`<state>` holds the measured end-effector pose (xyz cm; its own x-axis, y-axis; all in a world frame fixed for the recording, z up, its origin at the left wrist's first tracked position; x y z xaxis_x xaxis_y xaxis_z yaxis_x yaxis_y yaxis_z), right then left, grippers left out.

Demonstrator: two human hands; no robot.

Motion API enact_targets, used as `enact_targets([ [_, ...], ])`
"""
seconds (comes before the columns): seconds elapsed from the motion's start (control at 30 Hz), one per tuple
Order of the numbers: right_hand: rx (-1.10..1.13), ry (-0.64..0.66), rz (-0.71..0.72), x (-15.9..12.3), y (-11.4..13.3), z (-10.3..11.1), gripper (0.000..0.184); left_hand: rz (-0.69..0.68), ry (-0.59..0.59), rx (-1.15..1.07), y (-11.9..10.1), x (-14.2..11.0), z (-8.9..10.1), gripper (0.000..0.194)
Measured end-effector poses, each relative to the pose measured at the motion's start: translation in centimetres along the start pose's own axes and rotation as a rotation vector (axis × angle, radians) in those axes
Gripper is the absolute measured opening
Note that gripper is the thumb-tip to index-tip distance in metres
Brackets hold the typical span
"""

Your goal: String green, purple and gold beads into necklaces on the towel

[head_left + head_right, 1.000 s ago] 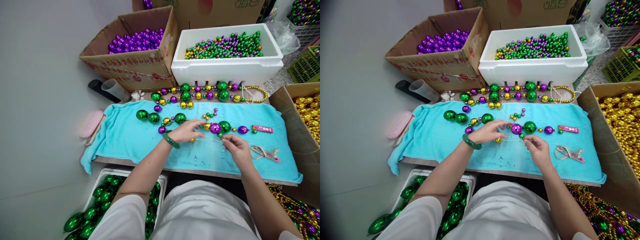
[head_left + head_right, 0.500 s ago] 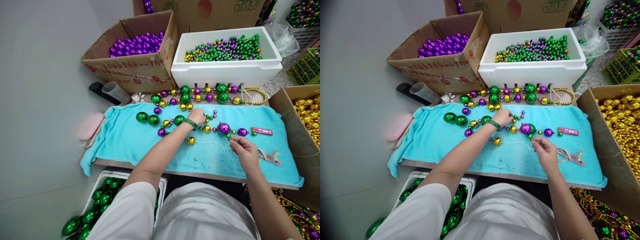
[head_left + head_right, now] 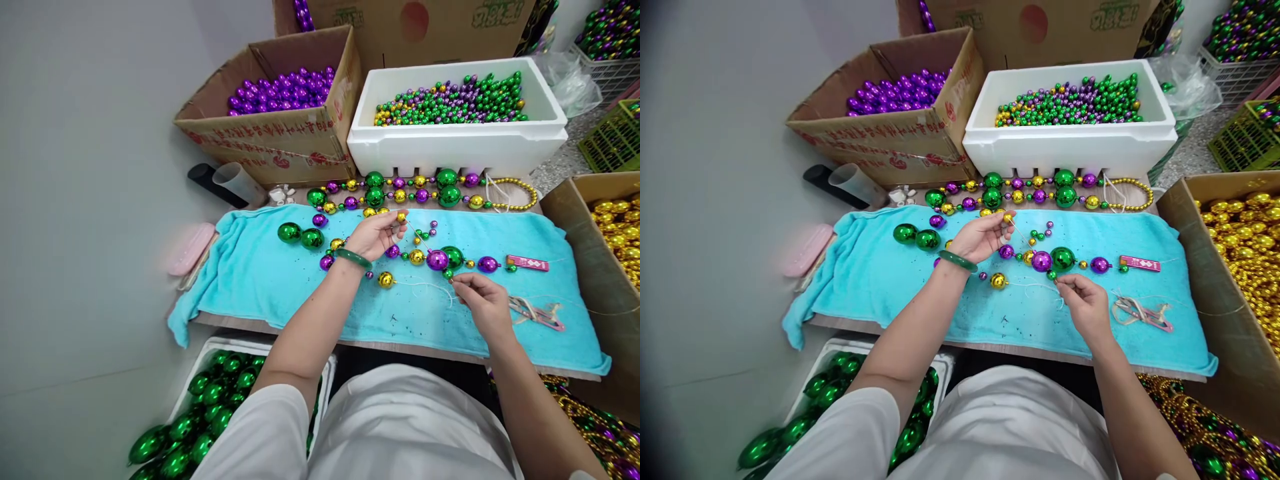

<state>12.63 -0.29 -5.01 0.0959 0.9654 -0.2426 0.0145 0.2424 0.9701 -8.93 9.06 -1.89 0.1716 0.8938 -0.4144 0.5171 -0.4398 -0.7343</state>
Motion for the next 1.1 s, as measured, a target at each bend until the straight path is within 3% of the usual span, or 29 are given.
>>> enact_targets([
  [0.47, -0.031, -0.002, 0.008, -0.5, 0.3, -0.2, 0.016, -0.022, 0.034, -0.062, -0.4, -1.1, 0.3, 0.020],
  [0.63, -0.061, 0.034, -0.012, -0.3, -0.3, -1.0, 0.020, -0.133, 0.086, 0.172, 0.1, -2.2, -0.4, 0.012],
  [0.73, -0.044, 0.079, -0.069, -0.1, -1.2, -1.7, 0.024, -0.151, 0.200, 0.447, 0.9, -3.6, -1.5, 0.018],
  [0.8, -0.008, 0.119, -0.106, 0.0, -1.9, -2.0, 0.026, -0.207, 0.216, 0.676, 0.4, -4.4, -1.2, 0.021],
  [0.87, 0.032, 0.146, -0.127, 0.0, -2.3, -2.0, 0.027, -0.363, 0.043, 0.901, -2.0, -5.0, 0.9, 0.019],
  [0.97, 0.065, 0.128, -0.142, 0.1, -2.7, -1.3, 0.029, -0.615, -0.503, 1.135, -7.3, -6.8, 6.9, 0.015],
  [1.03, 0.078, 0.100, -0.148, 0.2, -2.8, -0.9, 0.030, -0.583, -0.750, 1.231, -9.2, -7.5, 10.8, 0.018],
  [1.1, 0.085, 0.091, -0.146, 0.2, -2.8, -0.8, 0.031, -0.479, -0.851, 1.288, -9.7, -7.6, 13.8, 0.022],
])
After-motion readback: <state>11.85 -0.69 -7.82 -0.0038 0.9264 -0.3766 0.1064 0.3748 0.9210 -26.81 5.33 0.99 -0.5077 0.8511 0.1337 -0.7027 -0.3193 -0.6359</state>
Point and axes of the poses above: each hand's wrist, its own x-axis towards the middle knuckle, its own z-axis out of the back of the hand, y = z × x, the point moved 7 cm from there along x, towards the middle knuckle, and after that the axes turned 1 degree about -z, right-handed, at the moved point
